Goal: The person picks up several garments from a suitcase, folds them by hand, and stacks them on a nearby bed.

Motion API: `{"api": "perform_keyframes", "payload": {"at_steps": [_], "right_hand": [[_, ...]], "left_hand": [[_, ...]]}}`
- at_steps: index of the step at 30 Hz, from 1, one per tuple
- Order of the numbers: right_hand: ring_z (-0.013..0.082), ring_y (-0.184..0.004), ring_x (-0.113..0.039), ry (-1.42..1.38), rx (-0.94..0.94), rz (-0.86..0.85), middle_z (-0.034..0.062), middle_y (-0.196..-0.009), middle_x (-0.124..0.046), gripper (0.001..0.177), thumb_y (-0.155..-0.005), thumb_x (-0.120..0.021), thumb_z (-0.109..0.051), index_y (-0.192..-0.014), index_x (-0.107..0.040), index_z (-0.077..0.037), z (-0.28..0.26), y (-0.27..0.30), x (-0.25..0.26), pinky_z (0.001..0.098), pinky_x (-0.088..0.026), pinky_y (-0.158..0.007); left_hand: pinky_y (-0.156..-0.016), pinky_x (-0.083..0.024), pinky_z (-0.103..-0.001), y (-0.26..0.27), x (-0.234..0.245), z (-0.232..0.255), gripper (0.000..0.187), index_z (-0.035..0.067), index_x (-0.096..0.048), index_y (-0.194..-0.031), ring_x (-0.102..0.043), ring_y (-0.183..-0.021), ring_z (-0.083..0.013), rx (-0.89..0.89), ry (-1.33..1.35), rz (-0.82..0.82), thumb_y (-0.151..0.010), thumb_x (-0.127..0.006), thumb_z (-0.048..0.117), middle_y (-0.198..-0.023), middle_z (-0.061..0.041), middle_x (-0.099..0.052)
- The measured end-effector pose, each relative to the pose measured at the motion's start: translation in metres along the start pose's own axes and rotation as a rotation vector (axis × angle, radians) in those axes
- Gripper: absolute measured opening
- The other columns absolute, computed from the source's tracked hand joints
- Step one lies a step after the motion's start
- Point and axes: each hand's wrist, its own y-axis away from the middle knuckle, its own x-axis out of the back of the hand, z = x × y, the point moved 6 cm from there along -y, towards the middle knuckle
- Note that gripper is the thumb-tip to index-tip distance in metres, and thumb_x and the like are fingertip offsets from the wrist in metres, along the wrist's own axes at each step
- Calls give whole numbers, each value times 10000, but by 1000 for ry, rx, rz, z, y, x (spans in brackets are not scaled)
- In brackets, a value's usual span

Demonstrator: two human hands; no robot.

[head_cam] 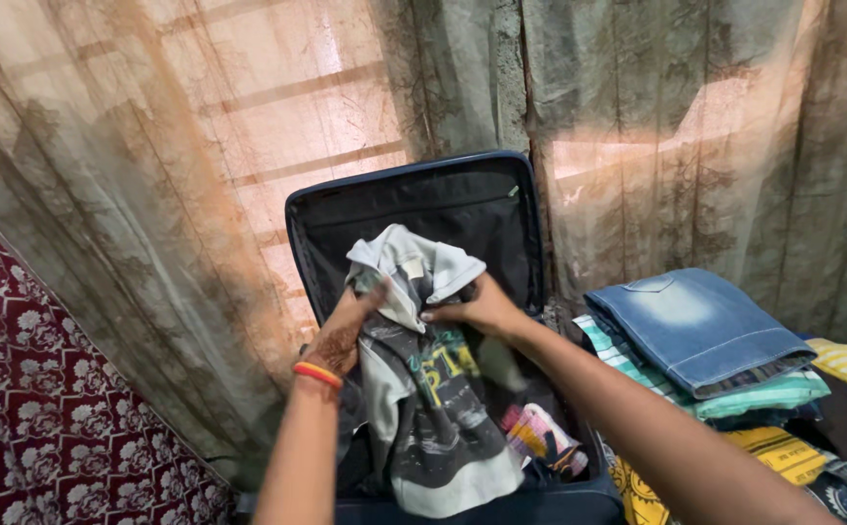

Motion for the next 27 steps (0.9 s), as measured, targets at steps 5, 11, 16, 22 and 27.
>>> {"api": "perform_keyframes", "payload": {"at_steps": [5,11,16,22,27], "right_hand": [[326,-1061,-717,1036,-231,165,143,-1106,-775,438,-782,-843,-365,-1182,-776,-200,-29,5,18,429,-555,-903],[411,-955,-683,839,193,163,226,-1046,-733,501,-675,-821,-193,-1146,-706,-71,-12,-1,-28,470,-548,-788],[145,-880,-675,276,-104,-176,81,-1000,-721,491,-746,-775,-55,-1216,-635,-42,23,-6,-32,309,-571,-767],[177,-817,-664,244,-387,-254,49,-977,-707,522,-720,-759,-20,-1228,-639,-51,4,-1,-31,343,-554,-679],[130,-927,-684,94,-255,-366,51,-1041,-723,514,-729,-781,21,-1224,-643,4,-15,-5,-39,292,-573,-780]], "left_hand": [[-864,-580,-405,4,-5,16,430,10,-716,-1097,-753,-965,-278,-393,-1356,-18,-716,-744,208,-1039,-149,-784],[-967,-533,-478,-25,0,-27,253,20,-723,-1014,-681,-1063,-416,-306,-1700,378,-952,-580,219,-1101,-276,-716],[-987,-455,-490,-35,13,-55,311,23,-696,-1138,-569,-1160,-437,-677,-1918,-72,-941,-529,196,-1237,-288,-632],[-967,-457,-363,-39,33,-66,339,45,-650,-1134,-608,-1136,-260,-151,-1136,-57,-922,-558,291,-1204,-172,-659],[-870,-433,-408,-60,68,-82,402,-134,-640,-1154,-549,-1009,-292,-82,-571,-148,-988,-655,232,-1091,-204,-603]]}}
